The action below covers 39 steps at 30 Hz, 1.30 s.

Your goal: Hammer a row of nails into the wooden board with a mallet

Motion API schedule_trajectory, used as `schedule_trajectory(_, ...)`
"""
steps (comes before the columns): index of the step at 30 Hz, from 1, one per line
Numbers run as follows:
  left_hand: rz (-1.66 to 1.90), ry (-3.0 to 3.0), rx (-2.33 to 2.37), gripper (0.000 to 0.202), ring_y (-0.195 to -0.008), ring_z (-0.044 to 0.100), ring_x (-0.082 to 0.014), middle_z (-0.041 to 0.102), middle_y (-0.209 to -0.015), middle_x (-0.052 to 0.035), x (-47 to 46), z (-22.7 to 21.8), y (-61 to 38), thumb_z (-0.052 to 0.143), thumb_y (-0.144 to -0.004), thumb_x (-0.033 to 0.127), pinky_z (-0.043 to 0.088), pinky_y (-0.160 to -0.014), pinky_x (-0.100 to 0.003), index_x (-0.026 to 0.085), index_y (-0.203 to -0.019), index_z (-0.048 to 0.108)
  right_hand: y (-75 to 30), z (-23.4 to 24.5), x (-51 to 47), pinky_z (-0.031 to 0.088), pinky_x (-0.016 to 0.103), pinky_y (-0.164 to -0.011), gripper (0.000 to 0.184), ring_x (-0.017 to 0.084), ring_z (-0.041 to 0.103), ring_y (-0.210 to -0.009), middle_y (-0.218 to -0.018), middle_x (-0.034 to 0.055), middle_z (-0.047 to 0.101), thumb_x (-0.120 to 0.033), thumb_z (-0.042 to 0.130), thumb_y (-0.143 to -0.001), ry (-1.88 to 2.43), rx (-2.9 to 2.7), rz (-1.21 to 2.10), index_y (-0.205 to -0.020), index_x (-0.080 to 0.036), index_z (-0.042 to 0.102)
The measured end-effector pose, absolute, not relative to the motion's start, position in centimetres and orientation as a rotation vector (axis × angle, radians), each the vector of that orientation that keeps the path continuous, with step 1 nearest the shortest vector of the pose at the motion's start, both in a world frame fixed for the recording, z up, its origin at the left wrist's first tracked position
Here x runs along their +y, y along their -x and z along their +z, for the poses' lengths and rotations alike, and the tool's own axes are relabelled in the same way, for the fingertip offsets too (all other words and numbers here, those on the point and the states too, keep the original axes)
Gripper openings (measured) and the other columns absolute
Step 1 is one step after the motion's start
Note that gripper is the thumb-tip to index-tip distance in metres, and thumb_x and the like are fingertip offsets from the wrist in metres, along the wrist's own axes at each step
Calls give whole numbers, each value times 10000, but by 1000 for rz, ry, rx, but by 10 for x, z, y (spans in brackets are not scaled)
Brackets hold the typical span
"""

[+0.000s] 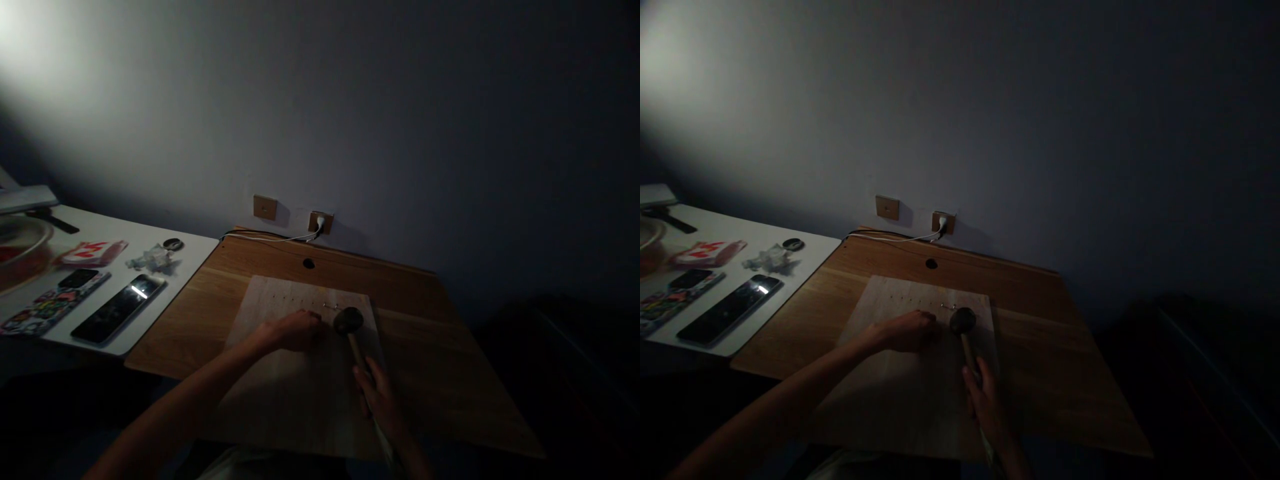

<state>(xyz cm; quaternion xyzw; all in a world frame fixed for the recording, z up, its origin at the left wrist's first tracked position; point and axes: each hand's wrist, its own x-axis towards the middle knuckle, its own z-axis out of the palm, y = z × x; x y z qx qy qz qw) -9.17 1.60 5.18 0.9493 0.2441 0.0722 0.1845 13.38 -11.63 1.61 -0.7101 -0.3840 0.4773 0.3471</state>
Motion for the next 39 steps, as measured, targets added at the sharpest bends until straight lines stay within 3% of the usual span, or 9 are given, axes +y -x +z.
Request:
schedule_trajectory(6, 555, -2309, 779, 227, -746, 643, -134, 712, -875, -21, 38, 41, 100, 598, -769, 37, 485, -719, -219, 174, -896, 726, -138, 6, -117, 414, 244, -462, 793, 150, 578, -572, -779, -1, 654, -741, 688, -681, 1841, -971, 1122, -1249, -198, 581)
schedule_trajectory(11, 848, -2141, 1210, 245, -823, 666, -153, 723, -951, -56, 61, 14, 101, 565, -830, 69, 510, -779, -251, 157, -973, 744, -135, 13, -117, 321, 218, -394, 775, 113, 430, -432, -576, -67, 511, -768, 627, -715, 1833, -994, 1248, -1238, -197, 607)
schedule_trajectory(16, 835, -2153, 1210, 231, -895, 688, -179, 739, -982, -69, 68, 8, 98, 573, -879, 109, 520, -859, -282, 166, -1006, 757, -135, 15, -117, 328, 210, -388, 759, 118, 472, -463, -625, -40, 542, -747, 663, -698, 1808, -977, 1254, -1224, -200, 640)
schedule_trajectory(21, 823, -2157, 1230, 230, -892, 693, -176, 750, -971, -49, 66, 10, 97, 584, -844, 92, 522, -852, -267, 179, -969, 757, -137, 7, -117, 304, 207, -376, 832, 112, 439, -421, -556, -77, 483, -715, 690, -711, 1798, -943, 1249, -1345, -189, 579)
schedule_trajectory(31, 882, -2158, 1222, 230, -870, 697, -168, 745, -956, -37, 62, 8, 99, 574, -842, 73, 520, -832, -258, 190, -946, 743, -139, 1, -116, 316, 214, -361, 851, 118, 461, -408, -569, -72, 518, -701, 707, -708, 1794, -919, 1237, -1376, -196, 559)
schedule_trajectory(39, 911, -2223, 1190, 200, -845, 674, -168, 714, -917, -55, 61, 5, 99, 571, -857, 74, 505, -805, -257, 169, -928, 731, -141, -4, -118, 431, 236, -447, 824, 165, 591, -538, -629, -30, 601, -770, 670, -727, 1753, -983, 1202, -1318, -198, 620)
